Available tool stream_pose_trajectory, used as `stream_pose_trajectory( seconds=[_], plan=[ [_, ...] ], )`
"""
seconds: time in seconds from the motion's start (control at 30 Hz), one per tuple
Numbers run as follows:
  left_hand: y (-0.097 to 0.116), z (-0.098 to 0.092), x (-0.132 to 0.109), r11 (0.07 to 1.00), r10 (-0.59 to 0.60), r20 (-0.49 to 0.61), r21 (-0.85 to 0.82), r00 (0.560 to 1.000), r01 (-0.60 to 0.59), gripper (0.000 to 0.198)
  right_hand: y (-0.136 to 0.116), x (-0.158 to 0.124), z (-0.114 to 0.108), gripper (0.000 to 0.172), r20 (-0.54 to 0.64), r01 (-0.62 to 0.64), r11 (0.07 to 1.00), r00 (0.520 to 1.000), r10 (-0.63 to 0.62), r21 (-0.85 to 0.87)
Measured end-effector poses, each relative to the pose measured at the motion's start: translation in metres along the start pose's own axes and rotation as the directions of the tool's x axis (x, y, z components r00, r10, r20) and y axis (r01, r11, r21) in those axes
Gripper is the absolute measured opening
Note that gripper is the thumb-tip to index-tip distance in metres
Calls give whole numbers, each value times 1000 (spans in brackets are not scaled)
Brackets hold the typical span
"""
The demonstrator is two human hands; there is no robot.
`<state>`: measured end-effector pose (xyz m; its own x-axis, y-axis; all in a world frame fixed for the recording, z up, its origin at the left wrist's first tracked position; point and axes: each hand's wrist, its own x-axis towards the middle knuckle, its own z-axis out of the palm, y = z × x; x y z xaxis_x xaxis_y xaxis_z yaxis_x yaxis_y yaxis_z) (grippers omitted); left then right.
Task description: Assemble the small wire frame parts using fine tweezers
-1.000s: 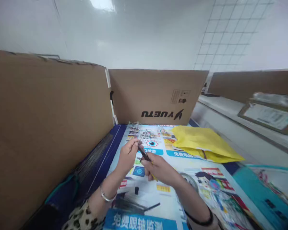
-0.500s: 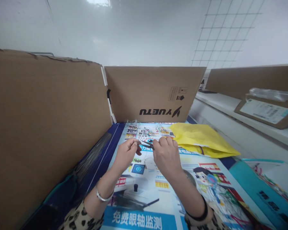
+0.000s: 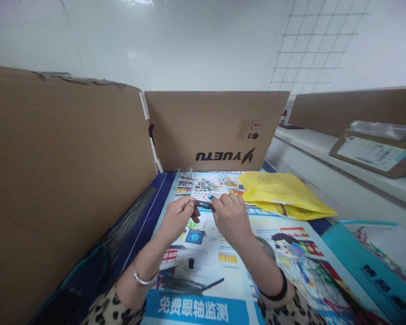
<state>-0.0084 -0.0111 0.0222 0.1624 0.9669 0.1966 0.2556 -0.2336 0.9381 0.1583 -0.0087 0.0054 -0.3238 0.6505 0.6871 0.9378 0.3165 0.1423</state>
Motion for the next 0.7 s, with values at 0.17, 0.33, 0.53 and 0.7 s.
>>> stream_pose_trajectory(
  seconds=[0.17, 0.33, 0.53, 0.7],
  plan=[
    [-1, -5, 1, 1000, 1, 51, 23, 999, -2, 22, 2, 0, 3, 7, 2, 27, 999, 1000, -28, 33],
    [1, -6, 0, 994, 18, 70, 111, 997, -25, 23, 4, -2, 6, 7, -9, 37, 999, 999, -37, 15],
    [3, -5, -3, 989, 32, 80, 142, 996, -43, 22, 6, -2, 11, 9, -42, 52, 999, 998, -51, 12],
    [4, -4, -3, 985, 48, 77, 162, 996, -60, 21, 7, -3, 15, 10, -21, 49, 999, 999, -49, 18]
  ],
)
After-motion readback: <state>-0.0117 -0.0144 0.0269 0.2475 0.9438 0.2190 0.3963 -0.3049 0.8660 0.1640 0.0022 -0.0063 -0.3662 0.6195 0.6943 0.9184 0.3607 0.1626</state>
